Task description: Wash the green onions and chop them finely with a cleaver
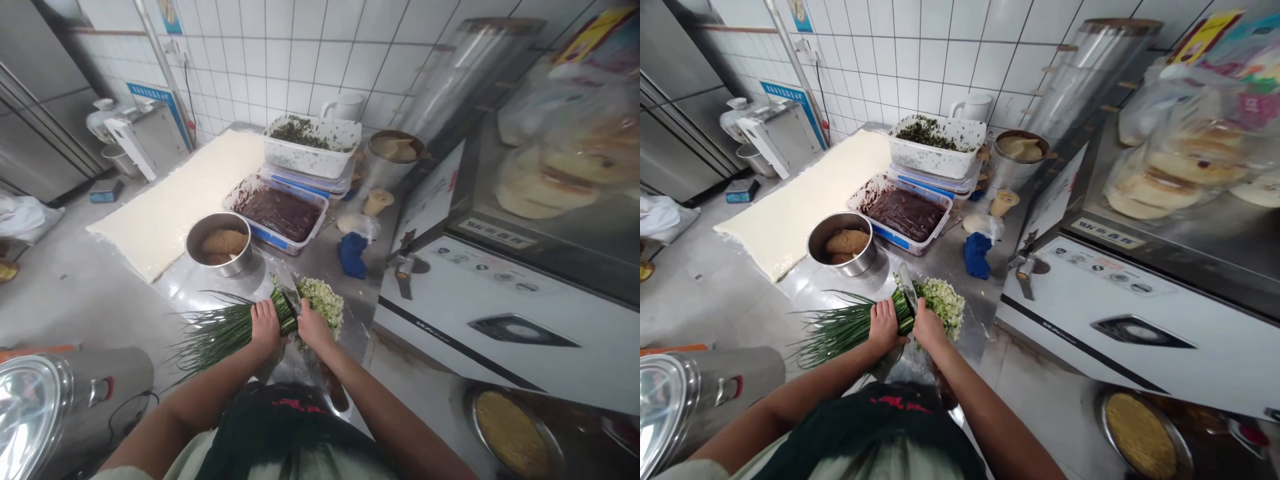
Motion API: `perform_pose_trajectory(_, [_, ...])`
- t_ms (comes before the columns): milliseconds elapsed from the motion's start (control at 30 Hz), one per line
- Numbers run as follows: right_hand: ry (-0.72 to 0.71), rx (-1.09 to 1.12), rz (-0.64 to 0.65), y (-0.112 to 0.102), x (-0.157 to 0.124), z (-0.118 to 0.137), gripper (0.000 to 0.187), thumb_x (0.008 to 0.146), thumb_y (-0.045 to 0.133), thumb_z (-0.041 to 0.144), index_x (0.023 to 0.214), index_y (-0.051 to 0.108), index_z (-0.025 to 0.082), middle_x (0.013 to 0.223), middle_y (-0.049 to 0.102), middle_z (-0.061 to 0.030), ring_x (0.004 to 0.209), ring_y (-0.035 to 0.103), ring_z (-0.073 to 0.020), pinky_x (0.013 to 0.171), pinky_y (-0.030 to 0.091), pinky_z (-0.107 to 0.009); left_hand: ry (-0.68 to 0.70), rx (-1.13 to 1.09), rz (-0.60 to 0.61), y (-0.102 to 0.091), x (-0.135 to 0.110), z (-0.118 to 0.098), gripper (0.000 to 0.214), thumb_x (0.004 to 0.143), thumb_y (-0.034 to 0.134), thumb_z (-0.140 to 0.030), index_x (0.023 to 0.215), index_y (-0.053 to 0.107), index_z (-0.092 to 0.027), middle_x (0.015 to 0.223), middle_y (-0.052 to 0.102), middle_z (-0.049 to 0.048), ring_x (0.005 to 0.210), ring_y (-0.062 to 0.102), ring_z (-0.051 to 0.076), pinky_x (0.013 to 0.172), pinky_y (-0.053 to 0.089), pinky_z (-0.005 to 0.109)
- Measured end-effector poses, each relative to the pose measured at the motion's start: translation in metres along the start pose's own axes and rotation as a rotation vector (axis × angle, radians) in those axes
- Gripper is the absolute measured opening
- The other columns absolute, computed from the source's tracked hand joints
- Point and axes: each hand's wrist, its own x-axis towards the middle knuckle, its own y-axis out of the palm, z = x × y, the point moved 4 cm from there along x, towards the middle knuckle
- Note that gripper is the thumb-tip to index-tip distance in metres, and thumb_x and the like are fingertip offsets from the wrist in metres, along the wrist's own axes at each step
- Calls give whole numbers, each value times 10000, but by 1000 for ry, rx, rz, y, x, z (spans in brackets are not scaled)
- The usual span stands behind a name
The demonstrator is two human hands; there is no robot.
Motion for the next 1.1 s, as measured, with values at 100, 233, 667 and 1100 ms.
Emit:
perform_pose_trajectory(100, [-21, -5, 15, 2, -5, -5, 335, 811, 371, 192, 1133, 311, 120, 787, 625, -91, 710, 592, -195, 560, 307, -250, 19, -70, -1, -5, 12, 12, 920, 509, 676, -448, 1264, 288, -91, 1086, 471, 152, 998, 411, 286, 881, 269, 399])
perform_pose_trajectory(233, [-52, -46, -6, 2, -26, -12, 325, 822, 340, 200, 1136, 330, 115, 757, 629, -91, 675, 589, -195, 555, 303, -256, 43, -90, 1, -4, 17, 21, 751, 514, 669, -401, 1150, 400, -108, 979, 494, 108, 931, 424, 257, 840, 289, 361])
perform_pose_trajectory(667, [-273, -137, 180, -15, -40, -17, 405, 775, 371, 141, 1172, 296, 110, 727, 630, -77, 655, 575, -191, 549, 296, -251, 190, 23, 99, 8, 8, 6, 663, 566, 620, -406, 1113, 442, -78, 945, 484, 131, 880, 406, 264, 800, 288, 378])
perform_pose_trajectory(1100, [-44, -115, 93, -1, 33, 31, 385, 746, 396, 76, 1120, 321, 127, 761, 629, -83, 707, 584, -174, 599, 338, -249, 174, 4, 105, 10, 12, 5, 754, 580, 610, -445, 1187, 389, -57, 977, 475, 139, 905, 393, 264, 825, 270, 399])
